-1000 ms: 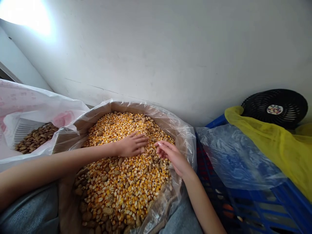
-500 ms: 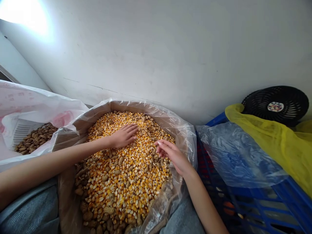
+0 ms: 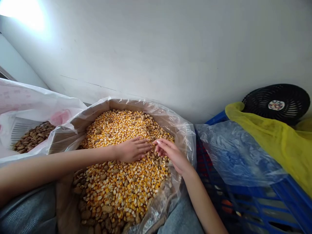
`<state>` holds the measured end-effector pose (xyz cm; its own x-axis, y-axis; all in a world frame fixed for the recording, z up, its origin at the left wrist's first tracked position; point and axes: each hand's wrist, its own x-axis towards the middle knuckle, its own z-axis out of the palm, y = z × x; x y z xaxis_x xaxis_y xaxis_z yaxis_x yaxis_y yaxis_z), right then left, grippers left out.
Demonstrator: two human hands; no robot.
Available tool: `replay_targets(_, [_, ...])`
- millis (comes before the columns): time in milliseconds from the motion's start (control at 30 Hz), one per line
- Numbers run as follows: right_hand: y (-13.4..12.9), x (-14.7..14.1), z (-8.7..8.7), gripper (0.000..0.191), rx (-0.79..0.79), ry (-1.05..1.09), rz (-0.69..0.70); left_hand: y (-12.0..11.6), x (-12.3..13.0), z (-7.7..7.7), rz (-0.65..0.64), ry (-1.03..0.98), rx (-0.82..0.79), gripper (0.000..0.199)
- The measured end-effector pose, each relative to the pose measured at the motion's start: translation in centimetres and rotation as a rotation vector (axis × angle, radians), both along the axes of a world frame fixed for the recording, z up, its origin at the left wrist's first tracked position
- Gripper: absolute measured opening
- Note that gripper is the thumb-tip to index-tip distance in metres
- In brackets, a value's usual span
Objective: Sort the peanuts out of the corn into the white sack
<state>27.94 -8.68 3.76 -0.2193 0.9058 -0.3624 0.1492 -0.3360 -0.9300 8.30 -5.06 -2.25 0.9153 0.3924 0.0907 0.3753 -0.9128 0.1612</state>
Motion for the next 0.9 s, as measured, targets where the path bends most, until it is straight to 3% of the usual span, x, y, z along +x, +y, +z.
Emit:
replay_targets(200, [0.0,0.0,0.0,0.023,0.014,0.001,0.008,6.1,-5.2,0.1,0.465,0.033,0.035,0.049])
replay_targets(367, [0.1,0.0,-0.1,0.023,0.011,-0.01,0.006,8.0,-9.1,-0.5,0.755,-0.014,0.032,0.052])
replay_targets(533, [0.1,-0.1,0.0,0.025,0.03,-0.053,0.014,8.0,-9.8,-0.9,0.779,-0.059,-0.006,0.053])
replay_targets(667, [0.2,-0.3,-0.7,0.026,0.107,-0.311,0.048,8.3,-9.9,-1.0,0.723,-0.093,-0.055,0.052])
replay_targets(800, [0.3,-0.4,-2.3,0.026,0.239,-0.686,0.223,8.8,-10.7,-0.5,0.753,-0.194,-0.068,0.051])
replay_targets(900, [0.3,-0.4,-3.2,0.024,0.266,-0.817,0.351,9.0,-11.8,0.2,0.774,-0.318,-0.101,0.051])
